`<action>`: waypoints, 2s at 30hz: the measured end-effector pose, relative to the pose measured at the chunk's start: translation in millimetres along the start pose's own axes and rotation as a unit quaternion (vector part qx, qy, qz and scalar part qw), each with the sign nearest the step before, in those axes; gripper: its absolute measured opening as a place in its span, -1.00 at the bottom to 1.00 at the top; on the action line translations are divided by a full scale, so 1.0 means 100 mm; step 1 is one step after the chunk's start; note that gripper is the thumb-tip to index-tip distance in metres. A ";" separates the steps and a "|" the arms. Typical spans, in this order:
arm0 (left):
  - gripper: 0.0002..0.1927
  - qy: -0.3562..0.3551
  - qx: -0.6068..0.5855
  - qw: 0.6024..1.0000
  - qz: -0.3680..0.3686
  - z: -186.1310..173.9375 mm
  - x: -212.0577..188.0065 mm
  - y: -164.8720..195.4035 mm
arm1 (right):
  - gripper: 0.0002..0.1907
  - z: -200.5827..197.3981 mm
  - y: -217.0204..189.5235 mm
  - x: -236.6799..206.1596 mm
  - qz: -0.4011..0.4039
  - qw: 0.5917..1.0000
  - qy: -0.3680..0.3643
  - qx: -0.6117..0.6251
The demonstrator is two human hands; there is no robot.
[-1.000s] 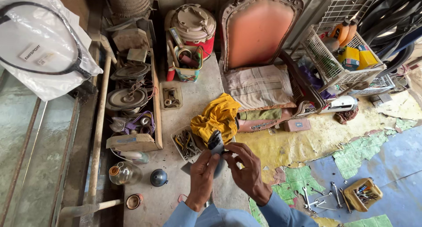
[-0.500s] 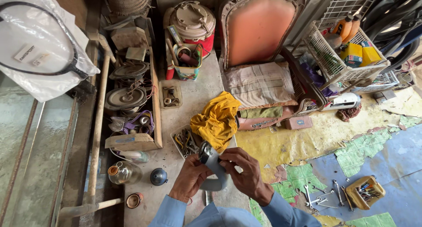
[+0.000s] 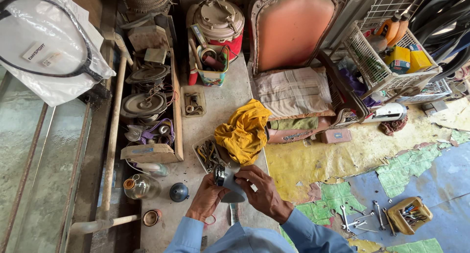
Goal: The person wipes their hands and the work area with a yellow cloth, then picks up a gray bicycle fender from the workbench and rubs along its surface, working over different sections. They then fit small hardware parts to the fender, turning and pressing the pieces into place by hand.
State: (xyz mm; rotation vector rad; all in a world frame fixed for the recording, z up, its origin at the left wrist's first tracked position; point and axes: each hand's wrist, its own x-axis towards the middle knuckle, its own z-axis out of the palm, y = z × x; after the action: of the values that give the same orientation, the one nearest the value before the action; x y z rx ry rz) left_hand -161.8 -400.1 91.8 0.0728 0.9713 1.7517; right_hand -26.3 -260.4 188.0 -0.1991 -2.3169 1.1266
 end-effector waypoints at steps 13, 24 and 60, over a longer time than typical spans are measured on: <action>-0.82 0.023 -0.024 0.999 0.015 -0.01 0.00 -0.02 | -0.86 0.19 0.06 0.00 0.030 0.998 0.018 0.043; -0.83 0.036 -0.016 0.998 0.041 -0.07 0.08 -0.15 | -0.85 0.26 0.11 0.01 0.053 0.997 0.038 0.039; -0.87 0.069 -0.052 0.994 0.068 -0.01 0.01 -0.15 | -0.70 0.30 0.07 0.03 0.034 0.999 0.039 0.014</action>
State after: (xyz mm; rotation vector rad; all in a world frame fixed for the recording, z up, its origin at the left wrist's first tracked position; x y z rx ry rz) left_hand -151.3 -398.4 81.1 -0.0496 0.9921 1.9501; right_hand -45.8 -275.0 169.1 -0.3074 -2.2384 1.1629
